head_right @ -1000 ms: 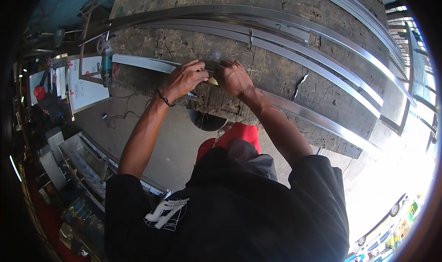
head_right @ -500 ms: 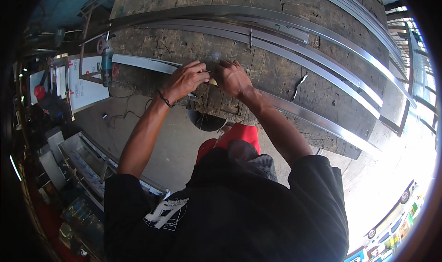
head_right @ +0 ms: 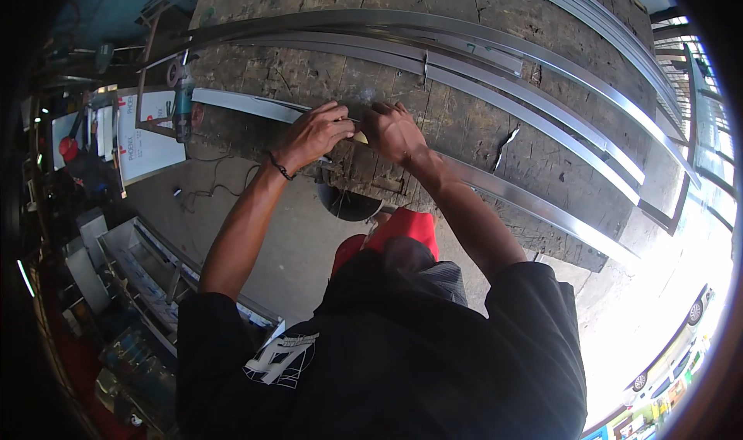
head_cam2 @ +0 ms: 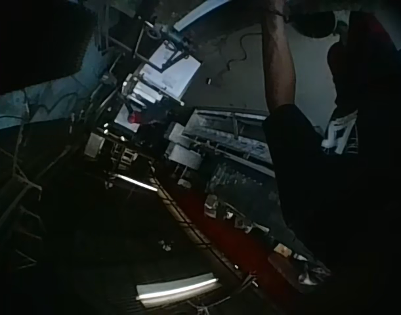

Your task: Recorder is measuring and assembling metal strips for a frame structure, using an angle grinder and measuring tools on a workbench.

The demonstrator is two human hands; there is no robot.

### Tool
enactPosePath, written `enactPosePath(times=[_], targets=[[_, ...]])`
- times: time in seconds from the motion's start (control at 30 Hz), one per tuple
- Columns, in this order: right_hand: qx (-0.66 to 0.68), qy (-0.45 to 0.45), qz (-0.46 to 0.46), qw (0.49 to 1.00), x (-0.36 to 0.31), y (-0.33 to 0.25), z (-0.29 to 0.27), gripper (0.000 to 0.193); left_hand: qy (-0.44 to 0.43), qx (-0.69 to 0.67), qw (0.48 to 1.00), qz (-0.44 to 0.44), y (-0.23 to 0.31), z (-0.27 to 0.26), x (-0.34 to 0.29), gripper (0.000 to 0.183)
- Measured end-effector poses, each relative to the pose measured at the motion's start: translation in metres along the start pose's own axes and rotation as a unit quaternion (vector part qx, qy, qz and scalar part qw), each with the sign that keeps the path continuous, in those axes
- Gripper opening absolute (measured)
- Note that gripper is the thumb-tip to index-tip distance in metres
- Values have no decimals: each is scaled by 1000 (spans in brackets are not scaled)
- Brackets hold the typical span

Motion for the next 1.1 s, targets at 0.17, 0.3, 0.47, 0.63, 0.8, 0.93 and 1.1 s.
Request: enactPosePath(times=[0.17,0.3,0.47,0.63,0.8,0.93,1.1], targets=[[3,1,2,1000,0,2,3,25,4,-1,1000,10,6,-1,5,9],[-22,-23,-3,999,-2,4,5,27,-23,3,999,25,10,-3,9,8],[6,-14,8,1000,-1,0,0,28,-17,24,1000,11,1,-8,7,7],[19,0,1,1000,0,-1,0,24,-28,51,997,49,-2,-10,1,6],[18,-3,2,1000,-1,0,-2,20,-51,70,996,26,2,-20,10,8],[16,-14,17,1000,2,0,-2,23,-54,75,996,14,2,-19,6,9],[-22,35,-57,998,11,-13,-11,20,119,14,991,-60,-5,-51,-22,8]])
Point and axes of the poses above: each hand's wrist, its own x-axis towards the middle knuckle, its own z-axis out of the palm, y = z × x, the point moved 5 cm from there along x, towards the middle knuckle, and after that the axes turned 6 degrees about -x, right-handed, at the moved point
